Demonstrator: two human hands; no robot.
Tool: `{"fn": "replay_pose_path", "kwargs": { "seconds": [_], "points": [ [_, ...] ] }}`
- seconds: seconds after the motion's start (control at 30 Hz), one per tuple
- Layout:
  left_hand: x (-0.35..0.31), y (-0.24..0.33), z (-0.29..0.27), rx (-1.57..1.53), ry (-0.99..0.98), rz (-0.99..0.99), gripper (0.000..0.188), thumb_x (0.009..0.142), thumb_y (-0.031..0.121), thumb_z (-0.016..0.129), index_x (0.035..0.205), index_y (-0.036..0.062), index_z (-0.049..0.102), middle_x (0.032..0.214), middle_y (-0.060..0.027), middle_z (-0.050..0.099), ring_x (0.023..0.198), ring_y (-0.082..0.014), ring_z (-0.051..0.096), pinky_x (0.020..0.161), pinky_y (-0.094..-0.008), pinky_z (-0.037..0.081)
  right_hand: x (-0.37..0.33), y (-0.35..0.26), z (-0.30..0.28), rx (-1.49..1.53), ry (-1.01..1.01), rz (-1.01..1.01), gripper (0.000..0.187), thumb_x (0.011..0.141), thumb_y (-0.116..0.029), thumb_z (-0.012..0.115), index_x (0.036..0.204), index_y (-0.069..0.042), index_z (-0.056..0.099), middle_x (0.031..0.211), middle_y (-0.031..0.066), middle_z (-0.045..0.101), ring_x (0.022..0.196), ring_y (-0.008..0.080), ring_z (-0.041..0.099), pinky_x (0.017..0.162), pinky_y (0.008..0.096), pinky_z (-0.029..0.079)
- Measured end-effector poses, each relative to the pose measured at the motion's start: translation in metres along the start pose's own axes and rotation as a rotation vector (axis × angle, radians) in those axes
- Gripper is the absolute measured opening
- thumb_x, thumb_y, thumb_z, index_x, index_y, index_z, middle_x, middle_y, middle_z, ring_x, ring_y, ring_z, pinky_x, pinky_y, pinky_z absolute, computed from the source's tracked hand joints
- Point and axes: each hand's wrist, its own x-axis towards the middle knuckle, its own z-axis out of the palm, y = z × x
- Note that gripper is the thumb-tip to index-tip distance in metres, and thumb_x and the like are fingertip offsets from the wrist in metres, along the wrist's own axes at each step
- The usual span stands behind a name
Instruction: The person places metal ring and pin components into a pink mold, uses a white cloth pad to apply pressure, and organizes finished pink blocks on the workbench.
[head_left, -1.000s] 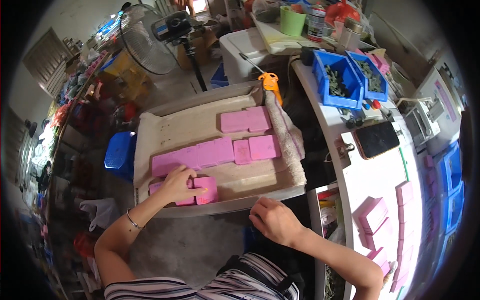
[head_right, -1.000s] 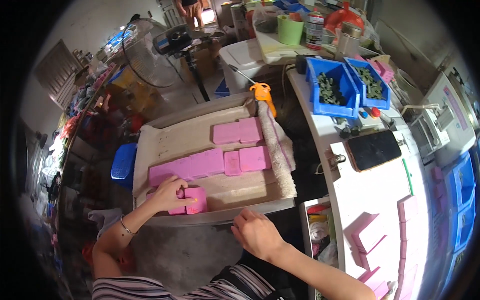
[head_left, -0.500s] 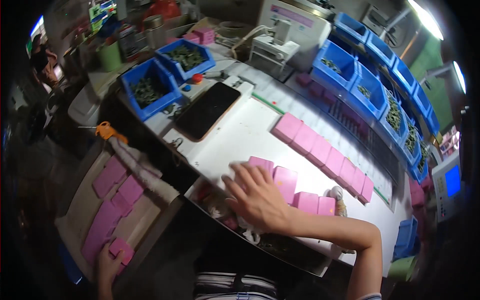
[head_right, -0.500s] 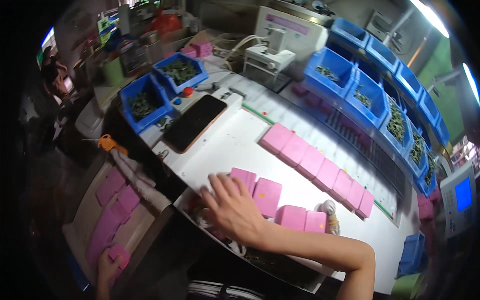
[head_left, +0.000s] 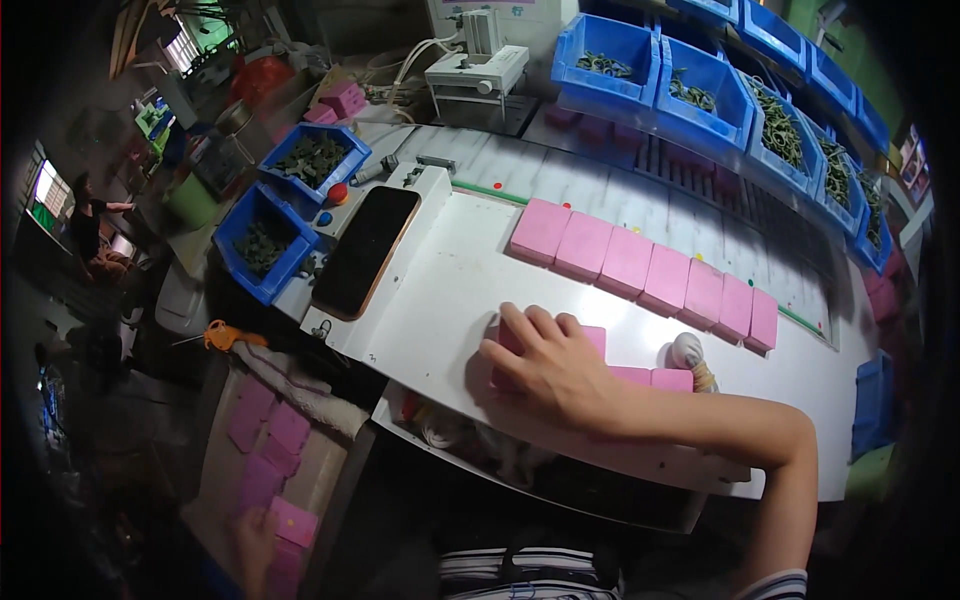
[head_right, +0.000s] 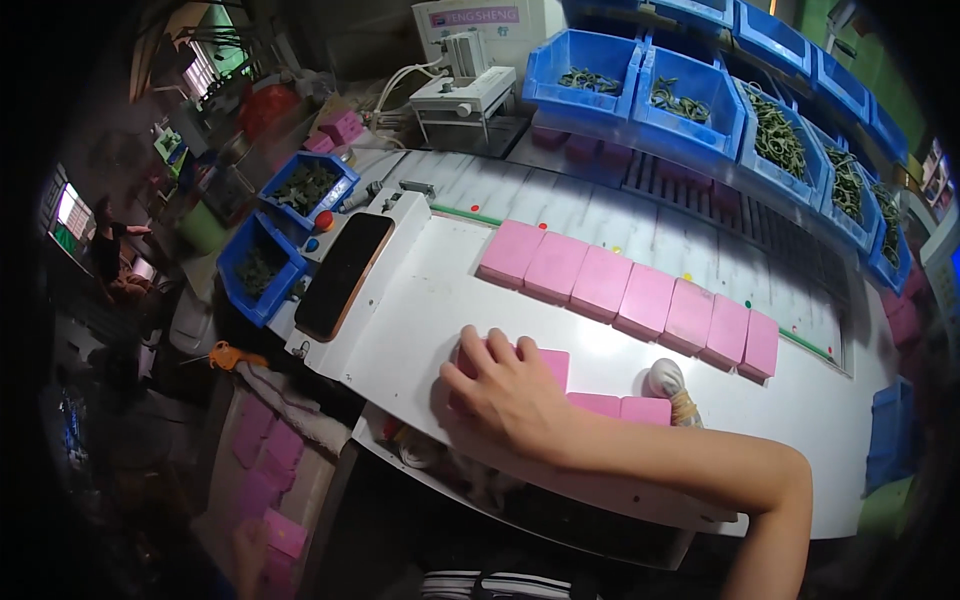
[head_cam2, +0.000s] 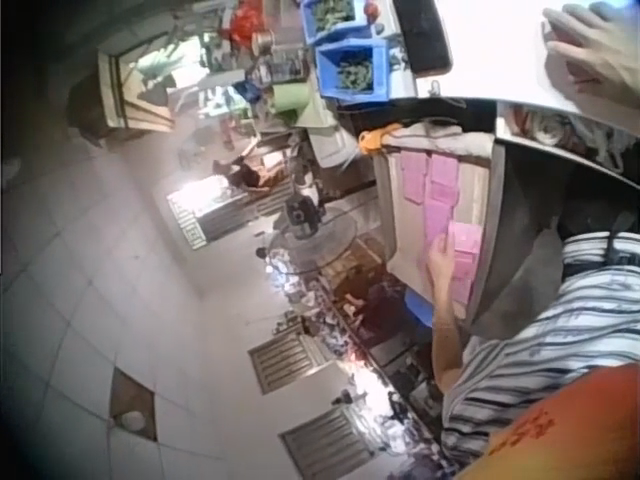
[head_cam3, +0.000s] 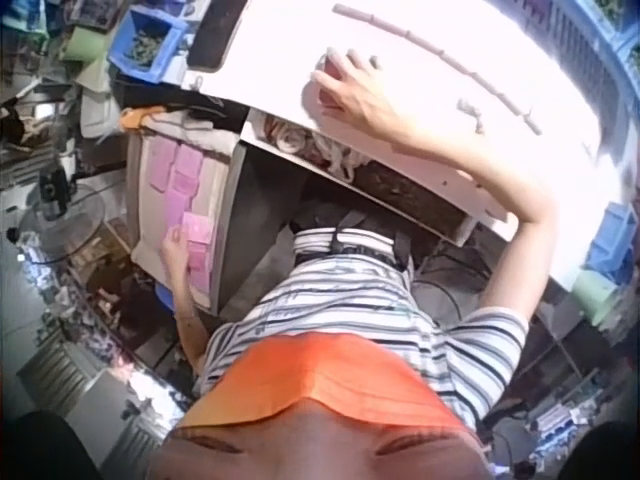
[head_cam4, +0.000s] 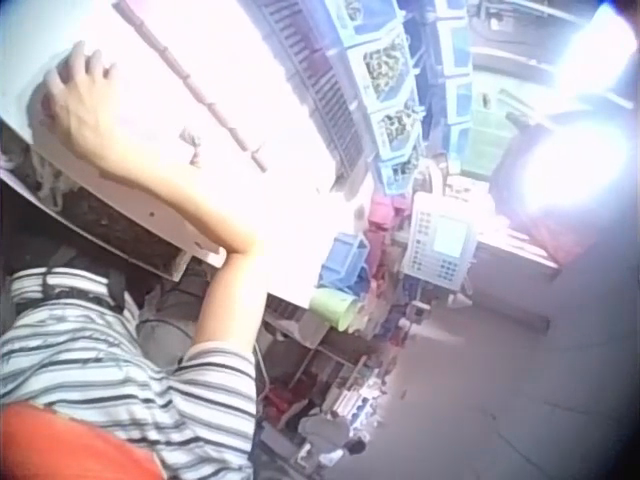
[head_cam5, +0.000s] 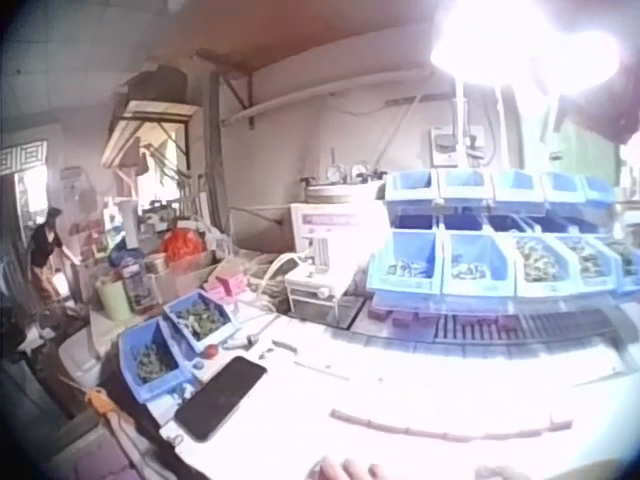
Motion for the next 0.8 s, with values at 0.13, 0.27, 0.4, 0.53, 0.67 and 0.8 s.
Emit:
{"fn": "replay_pose_path", "kwargs": {
  "seconds": [0.13,0.27,0.4,0.53,0.67,0.8],
  "points": [
    [0.017,0.129,0.004,0.040,-0.042,0.291,0.017,0.079,0.012,0.063,0.086,-0.0029,0.061,0.067,-0.0082,0.059,0.065,-0.0104,0.055,0.061,-0.0271,0.045,-0.015,0.011,-0.005,-0.045,-0.019,-0.009,0.040,0.075,-0.035,0.062,0.106,-0.012,0.052,0.110,0.0168,0.045,0.094,0.0289,0.048,0.072,0.0412,0.040],
    [0.060,0.248,0.046,0.069,-0.412,0.718,0.027,0.074,0.023,0.071,0.087,0.0001,0.063,0.071,-0.0128,0.063,0.064,-0.0198,0.063,0.059,-0.0287,0.047,-0.035,0.018,-0.016,-0.023,-0.140,0.072,0.044,0.076,-0.036,0.062,0.112,-0.014,0.049,0.114,0.0169,0.043,0.100,0.0297,0.046,0.078,0.0440,0.040],
    [0.093,0.329,0.107,0.071,-0.659,1.050,0.028,0.077,0.028,0.068,0.084,0.0009,0.063,0.067,-0.0134,0.060,0.056,-0.0229,0.059,0.056,-0.0288,0.046,-0.060,0.023,-0.037,-0.041,-0.229,0.113,0.066,0.078,-0.046,0.061,0.131,-0.014,0.038,0.132,0.0232,0.034,0.122,0.0377,0.035,0.097,0.0542,0.032],
    [0.115,0.376,0.158,0.061,-0.796,1.051,0.027,0.078,0.026,0.066,0.083,-0.0001,0.065,0.068,-0.0139,0.062,0.059,-0.0250,0.060,0.057,-0.0302,0.047,-0.101,0.021,-0.081,-0.032,-0.323,0.200,0.082,0.080,-0.059,0.052,0.138,-0.007,0.028,0.138,0.0268,0.027,0.127,0.0420,0.028,0.102,0.0558,0.022],
    [0.104,0.392,0.185,0.259,-0.385,1.459,0.050,0.076,0.040,0.066,0.105,0.0005,0.058,0.112,-0.0174,0.054,0.105,-0.0313,0.050,0.086,-0.0377,0.042,-0.152,0.025,-0.083,-0.089,-0.337,0.307,0.087,0.079,-0.062,0.050,0.138,-0.003,0.027,0.135,0.0285,0.029,0.127,0.0424,0.028,0.103,0.0547,0.021],
    [0.083,0.386,0.187,0.277,-0.343,1.579,0.076,0.069,0.056,0.065,0.118,0.0004,0.050,0.125,-0.0206,0.042,0.115,-0.0372,0.040,0.095,-0.0457,0.033,-0.156,0.027,-0.086,-0.138,-0.321,0.338,0.085,0.078,-0.056,0.055,0.137,-0.002,0.027,0.132,0.0265,0.034,0.118,0.0371,0.036,0.095,0.0527,0.029]
  ]
}}
